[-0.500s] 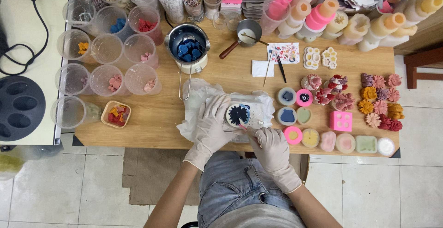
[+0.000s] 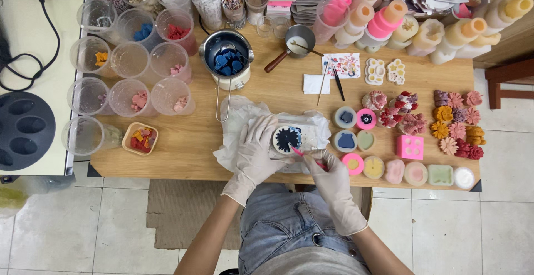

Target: The person adds liquid to a mold, stirs blue wax in a container, and places blue wax pieces into the mold.

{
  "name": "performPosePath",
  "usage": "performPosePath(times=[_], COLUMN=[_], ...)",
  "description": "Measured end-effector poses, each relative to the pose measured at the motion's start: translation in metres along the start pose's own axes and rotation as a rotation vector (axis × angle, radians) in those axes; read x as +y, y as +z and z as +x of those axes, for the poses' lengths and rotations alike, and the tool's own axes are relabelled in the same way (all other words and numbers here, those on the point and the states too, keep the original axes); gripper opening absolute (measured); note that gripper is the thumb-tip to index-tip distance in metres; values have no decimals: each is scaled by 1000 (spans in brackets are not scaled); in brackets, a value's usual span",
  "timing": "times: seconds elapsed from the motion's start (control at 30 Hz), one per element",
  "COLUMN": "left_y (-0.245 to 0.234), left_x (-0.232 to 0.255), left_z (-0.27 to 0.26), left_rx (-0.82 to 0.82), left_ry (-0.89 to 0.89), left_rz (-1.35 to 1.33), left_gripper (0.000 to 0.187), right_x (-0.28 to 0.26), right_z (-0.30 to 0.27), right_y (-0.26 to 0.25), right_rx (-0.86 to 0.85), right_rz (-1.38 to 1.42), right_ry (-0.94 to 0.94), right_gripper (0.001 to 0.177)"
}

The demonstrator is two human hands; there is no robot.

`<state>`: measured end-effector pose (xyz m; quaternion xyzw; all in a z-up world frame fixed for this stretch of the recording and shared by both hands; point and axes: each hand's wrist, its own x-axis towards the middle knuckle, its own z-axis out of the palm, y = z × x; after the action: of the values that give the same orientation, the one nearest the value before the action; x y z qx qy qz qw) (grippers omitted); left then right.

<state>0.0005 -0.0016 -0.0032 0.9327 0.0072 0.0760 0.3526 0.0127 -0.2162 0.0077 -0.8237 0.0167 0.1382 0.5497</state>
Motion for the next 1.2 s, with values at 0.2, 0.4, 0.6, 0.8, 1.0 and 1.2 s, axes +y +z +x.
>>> performPosePath(times=[0.2, 0.4, 0.6, 0.8, 1.0, 1.2], left_y=[0, 3, -3, -4, 0, -2], left_x=[-1, -3, 2, 2, -2, 0], left_z=[0, 0, 1, 1, 0, 0], left_rx=[-16, 19, 10, 6, 2, 22], left_ry=[-22, 17, 17, 2, 19, 31], left_rz=[58, -15, -14, 3, -73, 11], left_gripper=[117, 115, 113, 113, 113, 111], right_x=[22, -11, -27, -28, -20, -2], right_z=[7, -10, -16, -14, -16, -3], right_y=[-4, -1, -1, -3, -3, -1], right_rx=[29, 22, 253, 246, 153, -29], right_rz=[54, -41, -688, -853, -356, 300], right_ry=[123, -69, -721, -893, -389, 179], right_gripper=[18, 13, 25, 22, 15, 11])
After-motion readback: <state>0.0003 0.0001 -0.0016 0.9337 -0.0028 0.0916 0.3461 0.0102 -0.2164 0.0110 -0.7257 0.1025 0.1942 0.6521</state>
